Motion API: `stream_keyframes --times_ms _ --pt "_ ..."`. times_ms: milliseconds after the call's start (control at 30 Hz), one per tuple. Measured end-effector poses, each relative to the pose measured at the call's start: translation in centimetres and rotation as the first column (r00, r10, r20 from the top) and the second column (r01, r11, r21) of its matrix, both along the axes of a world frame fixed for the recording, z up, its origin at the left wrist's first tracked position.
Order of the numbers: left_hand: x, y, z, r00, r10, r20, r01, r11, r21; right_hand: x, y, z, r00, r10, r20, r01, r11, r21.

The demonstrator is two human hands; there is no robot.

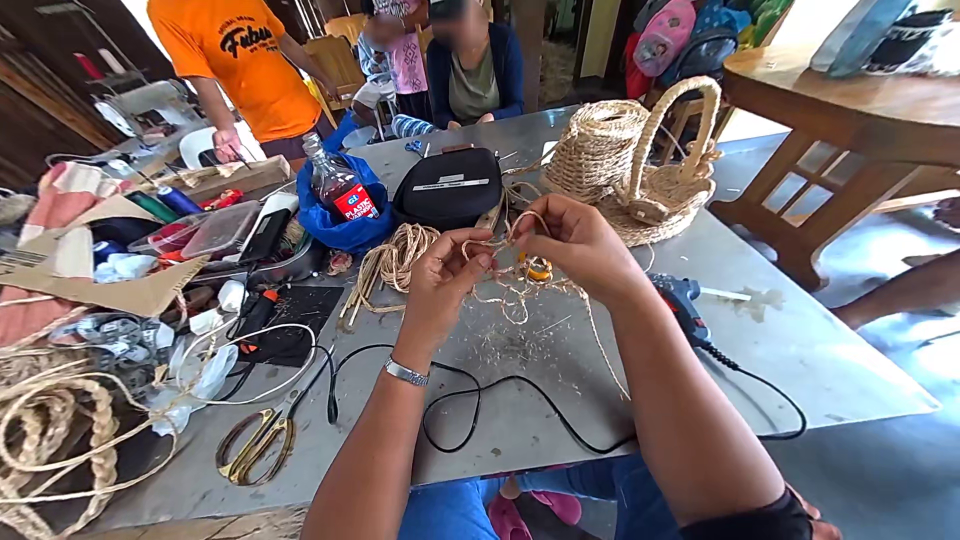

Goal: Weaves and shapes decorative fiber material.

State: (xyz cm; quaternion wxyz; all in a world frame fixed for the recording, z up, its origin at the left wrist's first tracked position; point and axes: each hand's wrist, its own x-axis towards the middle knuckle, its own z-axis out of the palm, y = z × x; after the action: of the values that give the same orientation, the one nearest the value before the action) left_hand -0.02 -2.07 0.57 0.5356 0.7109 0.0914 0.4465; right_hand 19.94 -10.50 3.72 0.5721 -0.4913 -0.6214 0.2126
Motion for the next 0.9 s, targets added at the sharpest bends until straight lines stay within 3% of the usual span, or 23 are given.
stream_keyframes --times_ms 167,433,900 --pt "-0.04 -0.12 0.1 1.0 0.018 0.005 -0.018 1.0 0.002 0.33 0.06 -0.07 0.998 0.025 0.05 -0.025 1.0 0.003" --pt "0.15 -0.39 0.19 1.0 0.027 -0.01 -0.027 0.999 0.045 -0.04 0.0 -0.05 0.998 0.066 -0.003 -0.066 0.998 -0.024" --pt "-0.05 -0.53 0.47 0.995 0.056 -0.086 -0.047 0.993 0.104 -0.05 0.03 -0.05 0.988 0.087 0.127 -0.089 0.996 0.011"
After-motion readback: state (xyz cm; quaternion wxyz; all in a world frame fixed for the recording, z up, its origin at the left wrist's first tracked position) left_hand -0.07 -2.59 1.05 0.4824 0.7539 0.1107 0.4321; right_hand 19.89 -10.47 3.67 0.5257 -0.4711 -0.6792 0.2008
